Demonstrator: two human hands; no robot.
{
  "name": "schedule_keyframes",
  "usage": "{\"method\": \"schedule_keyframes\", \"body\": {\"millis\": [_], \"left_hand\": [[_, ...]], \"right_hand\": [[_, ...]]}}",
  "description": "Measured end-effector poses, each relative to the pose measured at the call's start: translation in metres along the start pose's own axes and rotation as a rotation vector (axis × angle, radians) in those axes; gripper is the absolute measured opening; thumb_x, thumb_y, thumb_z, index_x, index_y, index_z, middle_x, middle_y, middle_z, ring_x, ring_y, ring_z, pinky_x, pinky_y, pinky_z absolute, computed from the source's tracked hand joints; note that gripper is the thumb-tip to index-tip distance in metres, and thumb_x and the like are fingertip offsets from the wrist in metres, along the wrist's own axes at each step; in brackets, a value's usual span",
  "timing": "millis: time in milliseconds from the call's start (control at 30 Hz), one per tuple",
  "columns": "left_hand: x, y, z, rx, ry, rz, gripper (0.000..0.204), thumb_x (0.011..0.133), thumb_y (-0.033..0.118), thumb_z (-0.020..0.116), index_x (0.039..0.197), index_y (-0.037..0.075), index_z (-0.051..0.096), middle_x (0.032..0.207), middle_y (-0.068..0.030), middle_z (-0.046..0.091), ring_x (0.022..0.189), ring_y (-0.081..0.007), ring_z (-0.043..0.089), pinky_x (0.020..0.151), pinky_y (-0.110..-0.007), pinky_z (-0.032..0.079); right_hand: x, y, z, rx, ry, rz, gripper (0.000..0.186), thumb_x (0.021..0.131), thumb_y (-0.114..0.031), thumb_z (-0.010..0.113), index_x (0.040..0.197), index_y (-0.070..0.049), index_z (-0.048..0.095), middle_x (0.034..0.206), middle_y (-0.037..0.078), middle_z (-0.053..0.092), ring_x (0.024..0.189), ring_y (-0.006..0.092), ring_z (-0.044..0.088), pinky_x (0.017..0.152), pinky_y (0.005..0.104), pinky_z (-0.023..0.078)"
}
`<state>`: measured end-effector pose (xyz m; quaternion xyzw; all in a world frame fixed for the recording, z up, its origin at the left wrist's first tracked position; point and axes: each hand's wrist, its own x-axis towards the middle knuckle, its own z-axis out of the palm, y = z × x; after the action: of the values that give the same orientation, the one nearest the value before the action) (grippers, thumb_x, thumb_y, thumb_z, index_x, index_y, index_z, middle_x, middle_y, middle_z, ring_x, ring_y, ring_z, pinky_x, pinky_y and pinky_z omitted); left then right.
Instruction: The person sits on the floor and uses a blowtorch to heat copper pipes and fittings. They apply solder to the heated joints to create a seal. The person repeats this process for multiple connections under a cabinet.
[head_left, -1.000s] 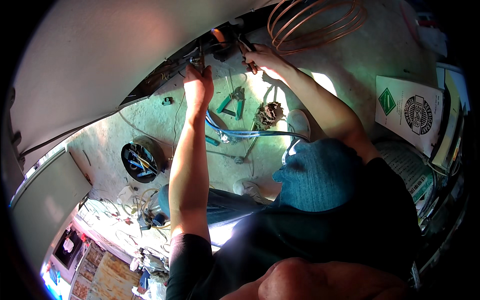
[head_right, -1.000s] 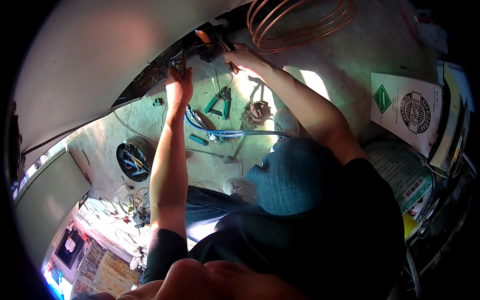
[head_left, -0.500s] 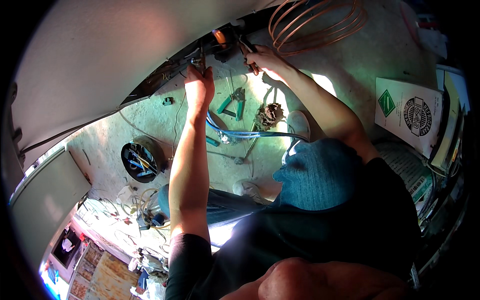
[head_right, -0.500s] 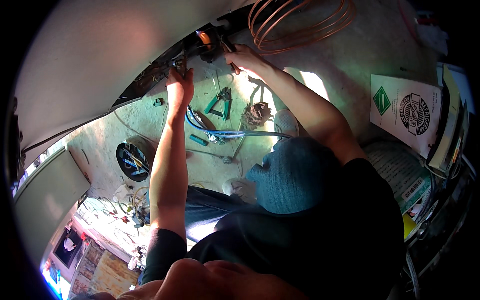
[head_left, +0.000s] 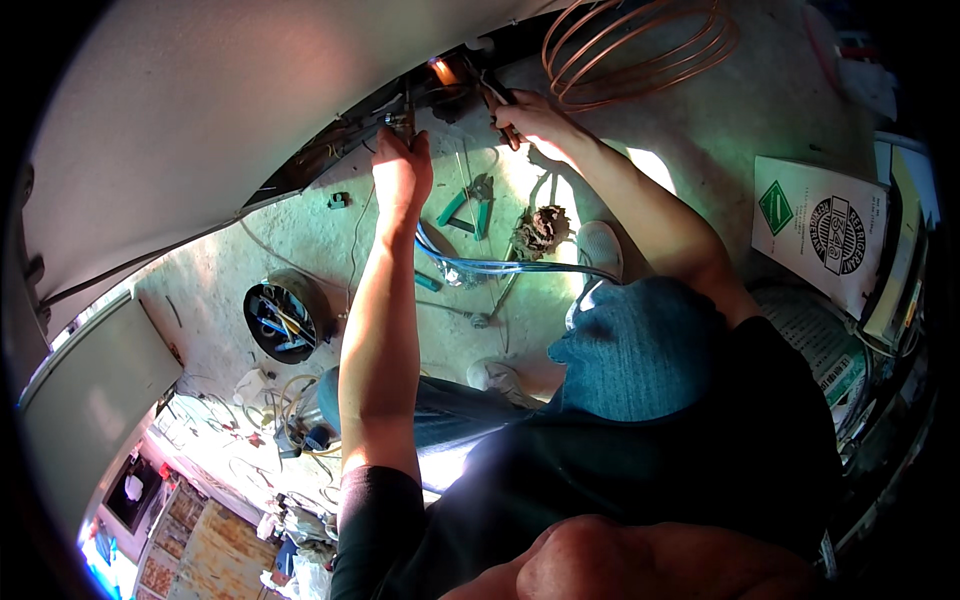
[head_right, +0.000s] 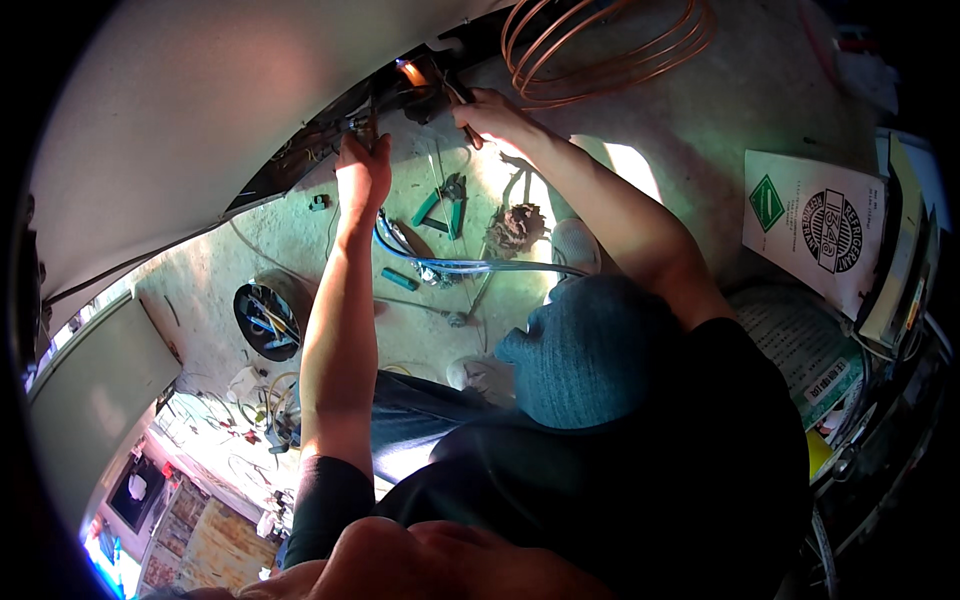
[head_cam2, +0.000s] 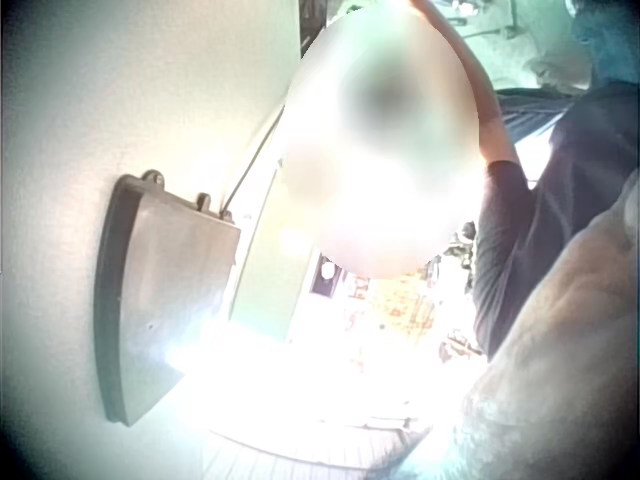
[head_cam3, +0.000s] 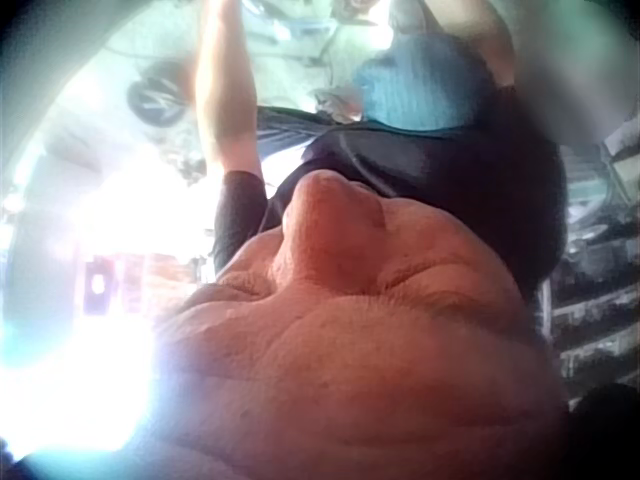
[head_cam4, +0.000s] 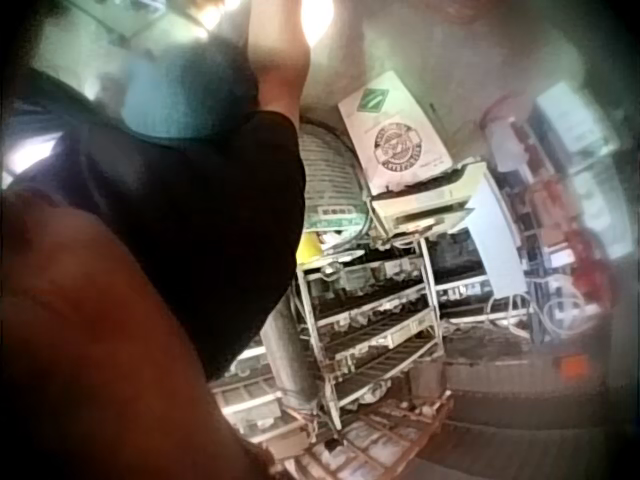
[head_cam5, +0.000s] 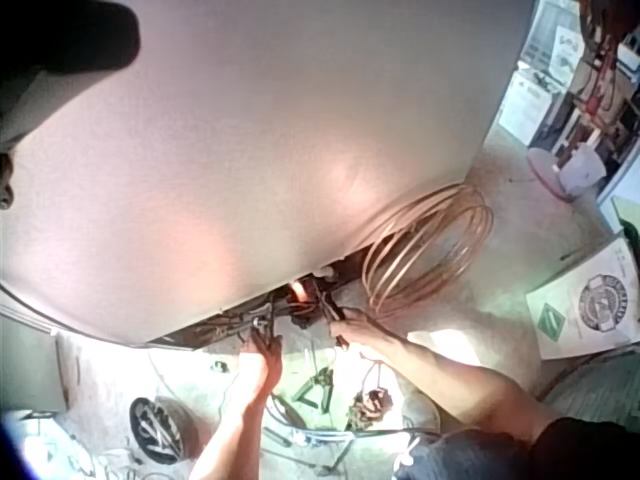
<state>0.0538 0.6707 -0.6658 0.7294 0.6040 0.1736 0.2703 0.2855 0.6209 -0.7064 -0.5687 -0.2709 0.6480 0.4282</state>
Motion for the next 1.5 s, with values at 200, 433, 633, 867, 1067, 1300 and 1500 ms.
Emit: {"method": "schedule_keyframes", "body": {"millis": [200,433,633,867,1067,1300,1500], "left_hand": [[-0.001,0.002,-0.002,0.004,-0.004,0.004,0.041,0.091,0.028,0.069,0.107,-0.005,0.049,0.093,-0.0324,0.067,0.086,-0.0527,0.066,0.072,-0.056,0.054],[-0.002,0.001,-0.001,0.005,0.021,0.039,0.040,0.092,0.028,0.069,0.106,-0.004,0.049,0.089,-0.0314,0.067,0.082,-0.0522,0.066,0.069,-0.056,0.054],[-0.001,0.004,-0.002,-0.026,-0.020,-0.079,0.044,0.090,0.032,0.072,0.107,-0.004,0.054,0.100,-0.0310,0.068,0.096,-0.0513,0.066,0.079,-0.054,0.054],[0.000,0.000,0.000,-0.009,-0.010,-0.049,0.043,0.090,0.032,0.072,0.107,-0.004,0.054,0.100,-0.0311,0.068,0.096,-0.0517,0.066,0.079,-0.054,0.054],[0.000,0.003,0.000,-0.015,-0.011,-0.047,0.044,0.091,0.032,0.071,0.106,-0.005,0.053,0.098,-0.0317,0.068,0.094,-0.0521,0.066,0.078,-0.055,0.054],[0.000,0.003,-0.002,-0.021,-0.015,-0.052,0.044,0.091,0.033,0.071,0.106,-0.005,0.053,0.096,-0.0327,0.067,0.093,-0.0523,0.066,0.076,-0.055,0.053],[-0.001,0.003,-0.003,-0.015,-0.011,-0.035,0.044,0.091,0.033,0.071,0.104,-0.005,0.052,0.095,-0.0328,0.067,0.091,-0.0533,0.065,0.075,-0.055,0.053]], "right_hand": [[0.000,0.001,0.000,0.021,0.005,-0.008,0.007,0.084,-0.008,0.061,0.090,-0.004,0.057,0.065,0.003,0.054,0.047,0.0133,0.053,0.047,0.0307,0.042],[-0.001,-0.001,-0.007,-0.017,-0.097,0.028,0.024,0.087,-0.008,0.060,0.110,-0.001,0.059,0.087,0.010,0.058,0.068,0.0164,0.059,0.058,0.0307,0.047],[-0.004,-0.009,-0.006,-0.061,-0.088,0.067,0.026,0.087,-0.011,0.060,0.111,-0.001,0.058,0.091,0.013,0.059,0.063,0.0153,0.057,0.058,0.0315,0.048],[-0.008,-0.018,0.003,0.023,-0.013,0.051,0.011,0.085,-0.007,0.060,0.095,-0.004,0.058,0.069,0.005,0.056,0.048,0.0140,0.054,0.048,0.0308,0.045],[-0.002,-0.013,0.002,0.033,0.011,0.072,0.012,0.087,-0.006,0.059,0.099,-0.004,0.058,0.069,0.006,0.056,0.048,0.0145,0.055,0.048,0.0313,0.045],[-0.003,-0.014,0.004,0.040,0.012,0.074,0.012,0.087,-0.005,0.059,0.099,-0.004,0.057,0.070,0.007,0.057,0.048,0.0143,0.055,0.050,0.0320,0.048],[-0.001,-0.014,0.005,0.040,0.016,0.060,0.013,0.087,-0.005,0.059,0.100,-0.003,0.057,0.071,0.007,0.057,0.046,0.0140,0.054,0.054,0.0323,0.051]]}}
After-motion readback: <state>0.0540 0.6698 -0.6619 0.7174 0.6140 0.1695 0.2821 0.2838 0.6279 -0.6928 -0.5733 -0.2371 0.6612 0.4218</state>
